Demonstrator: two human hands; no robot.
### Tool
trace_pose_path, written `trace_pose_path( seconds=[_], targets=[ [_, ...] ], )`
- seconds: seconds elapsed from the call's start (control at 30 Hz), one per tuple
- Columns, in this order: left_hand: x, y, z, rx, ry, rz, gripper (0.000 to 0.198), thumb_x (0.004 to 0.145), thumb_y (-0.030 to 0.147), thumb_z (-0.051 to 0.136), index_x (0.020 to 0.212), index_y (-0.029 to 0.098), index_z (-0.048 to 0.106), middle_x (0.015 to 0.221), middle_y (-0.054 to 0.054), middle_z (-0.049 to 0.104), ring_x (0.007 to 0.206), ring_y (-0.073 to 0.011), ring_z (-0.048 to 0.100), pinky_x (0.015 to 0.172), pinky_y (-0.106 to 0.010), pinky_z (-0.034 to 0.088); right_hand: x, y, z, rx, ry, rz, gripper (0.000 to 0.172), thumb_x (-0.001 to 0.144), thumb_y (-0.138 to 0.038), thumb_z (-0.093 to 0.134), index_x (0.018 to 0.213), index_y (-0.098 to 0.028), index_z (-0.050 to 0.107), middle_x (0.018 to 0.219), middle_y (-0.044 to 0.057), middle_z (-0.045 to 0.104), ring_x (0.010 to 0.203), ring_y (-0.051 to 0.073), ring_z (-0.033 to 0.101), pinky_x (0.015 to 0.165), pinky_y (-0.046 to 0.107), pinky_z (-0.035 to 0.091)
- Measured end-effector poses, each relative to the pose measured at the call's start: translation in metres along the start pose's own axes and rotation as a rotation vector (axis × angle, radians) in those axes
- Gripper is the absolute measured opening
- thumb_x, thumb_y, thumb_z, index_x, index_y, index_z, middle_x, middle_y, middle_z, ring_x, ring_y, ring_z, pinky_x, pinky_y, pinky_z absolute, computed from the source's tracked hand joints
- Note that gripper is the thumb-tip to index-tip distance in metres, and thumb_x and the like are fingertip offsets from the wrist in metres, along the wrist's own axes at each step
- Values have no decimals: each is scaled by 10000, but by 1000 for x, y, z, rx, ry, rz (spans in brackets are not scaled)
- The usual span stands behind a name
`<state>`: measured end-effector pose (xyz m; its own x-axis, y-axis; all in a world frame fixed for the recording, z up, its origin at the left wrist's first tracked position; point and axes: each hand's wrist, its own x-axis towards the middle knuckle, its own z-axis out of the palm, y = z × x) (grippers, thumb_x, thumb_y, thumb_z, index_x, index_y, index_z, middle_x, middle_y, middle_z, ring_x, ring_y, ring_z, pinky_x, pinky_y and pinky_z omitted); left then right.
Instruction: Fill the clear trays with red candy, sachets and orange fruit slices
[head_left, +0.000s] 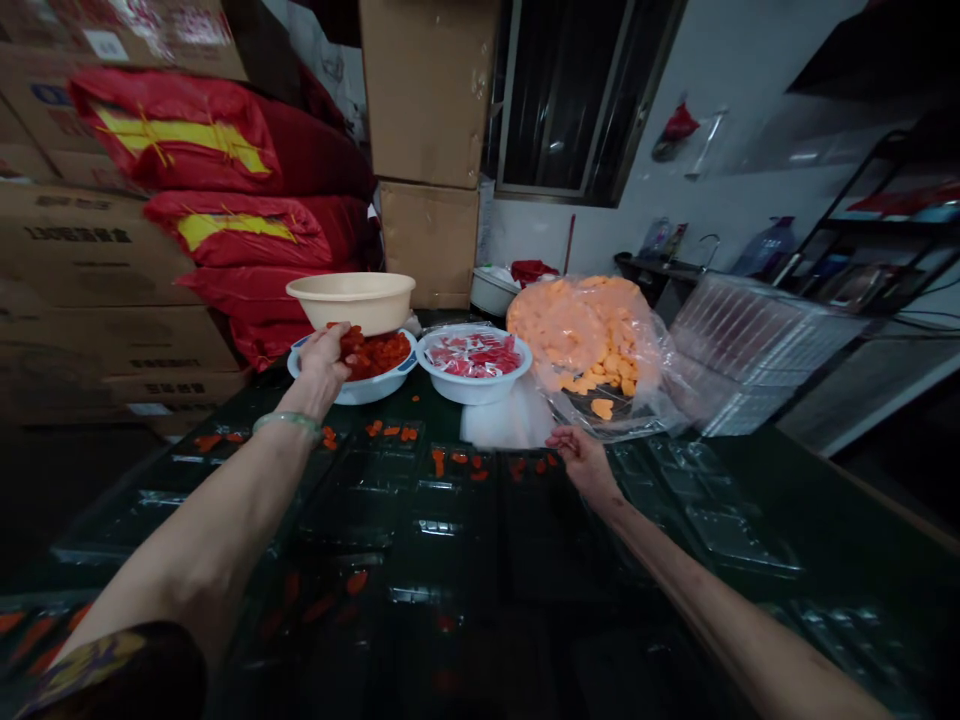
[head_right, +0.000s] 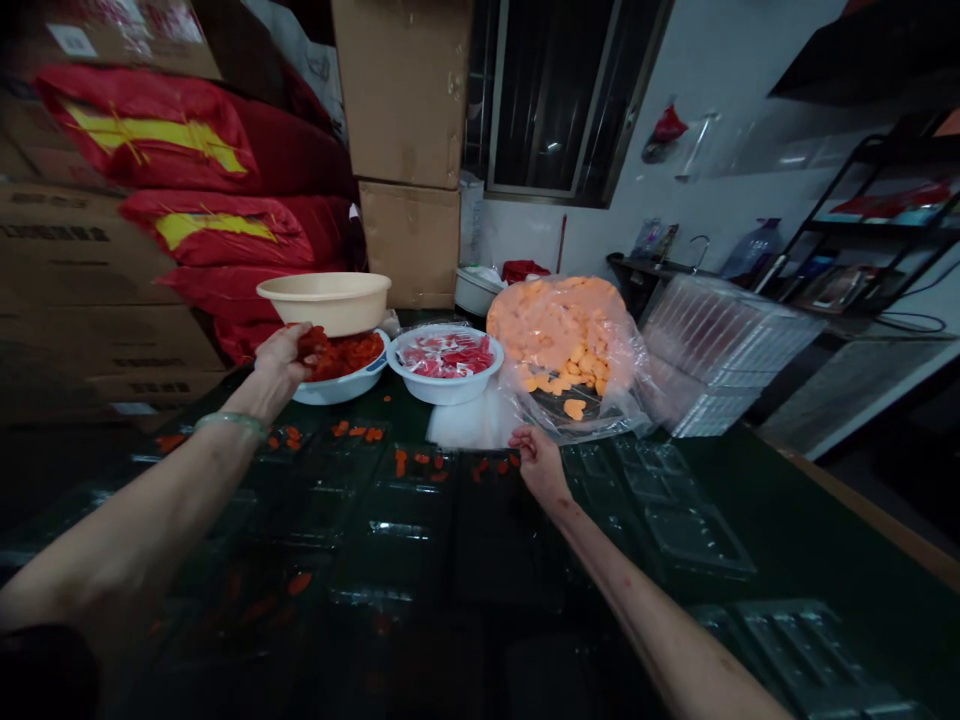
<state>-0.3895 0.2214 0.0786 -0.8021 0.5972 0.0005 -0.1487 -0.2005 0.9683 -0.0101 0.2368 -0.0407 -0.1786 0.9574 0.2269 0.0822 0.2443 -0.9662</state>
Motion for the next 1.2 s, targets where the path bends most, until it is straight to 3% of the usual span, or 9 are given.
trace_pose_path(
  seconds=[0.2, 0.37, 0.43, 0.53, 0.7, 0.83, 0.9, 1.03, 1.2],
  targets=[
    [-103, 7, 5, -154, -284, -288, 128, 656, 201, 602, 657, 162, 480, 549, -1, 490, 420, -64, 432, 303, -140, 153, -24, -14, 12, 13, -4, 59, 295, 568, -176, 541, 859, -193, 584, 1008, 60, 579, 1037, 227, 478, 966, 367, 317],
    [-208, -15, 30, -190, -452, -334, 221, 596, 285, 668, 705, 170, 513, 613, -16, 542, 445, -93, 479, 306, -162, 217, -54, -69, 51, 403, -72, 438, 340, 818, -498, 369, 974, -225, 497, 913, 70, 603, 846, 208, 595, 678, 345, 481],
    [-239, -25, 42, -210, -461, -278, 265, 591, 320, 677, 769, 190, 528, 636, -2, 555, 459, -99, 490, 330, -180, 268, -67, -98, 66, 747, -103, 665, 345, 860, -518, 312, 938, -240, 500, 836, 32, 612, 770, 173, 605, 651, 315, 484],
    [-269, -36, 55, -165, -420, -43, 228, 585, 273, 692, 766, 203, 574, 671, 8, 567, 543, -103, 519, 473, -221, 407, -80, -127, 74, 1059, -49, 728, 342, 909, -438, 257, 872, -230, 526, 822, 8, 624, 787, 148, 602, 690, 276, 483],
    [-296, -45, 52, 85, -409, 504, 62, 660, 237, 631, 718, 243, 609, 717, -11, 579, 667, -154, 551, 656, -284, 442, -92, -129, 59, 1125, -45, 647, 360, 909, -342, 252, 764, -203, 551, 824, 30, 626, 819, 155, 595, 724, 249, 480],
    [-309, -44, 47, 170, -393, 649, 38, 677, 229, 611, 709, 249, 616, 736, -15, 562, 705, -157, 542, 697, -282, 428, -100, -123, 55, 1171, 6, 674, 329, 905, -289, 268, 721, -199, 525, 724, 25, 603, 738, 154, 589, 671, 241, 480],
    [-312, -40, 49, 98, -329, 504, 57, 655, 222, 627, 709, 238, 616, 715, -5, 559, 677, -142, 532, 674, -268, 427, -103, -122, 57, 1147, 29, 774, 338, 913, -331, 247, 735, -200, 503, 700, 27, 593, 691, 162, 587, 599, 257, 477],
    [-309, -28, 63, -267, -254, -68, 137, 616, 229, 636, 701, 213, 531, 619, 35, 506, 500, -86, 463, 422, -198, 332, -108, -117, 54, 999, -38, 849, 403, 917, -396, 163, 773, -188, 476, 662, 40, 563, 580, 155, 560, 476, 246, 428],
    [-292, -10, 65, -402, -390, -398, 165, 658, 228, 543, 609, 182, 393, 548, 38, 390, 409, -50, 368, 317, -147, 206, -92, -96, 14, 627, -153, 767, 158, 824, -175, 356, 768, -139, 500, 619, 30, 537, 454, 93, 469, 391, 166, 293]
  ],
)
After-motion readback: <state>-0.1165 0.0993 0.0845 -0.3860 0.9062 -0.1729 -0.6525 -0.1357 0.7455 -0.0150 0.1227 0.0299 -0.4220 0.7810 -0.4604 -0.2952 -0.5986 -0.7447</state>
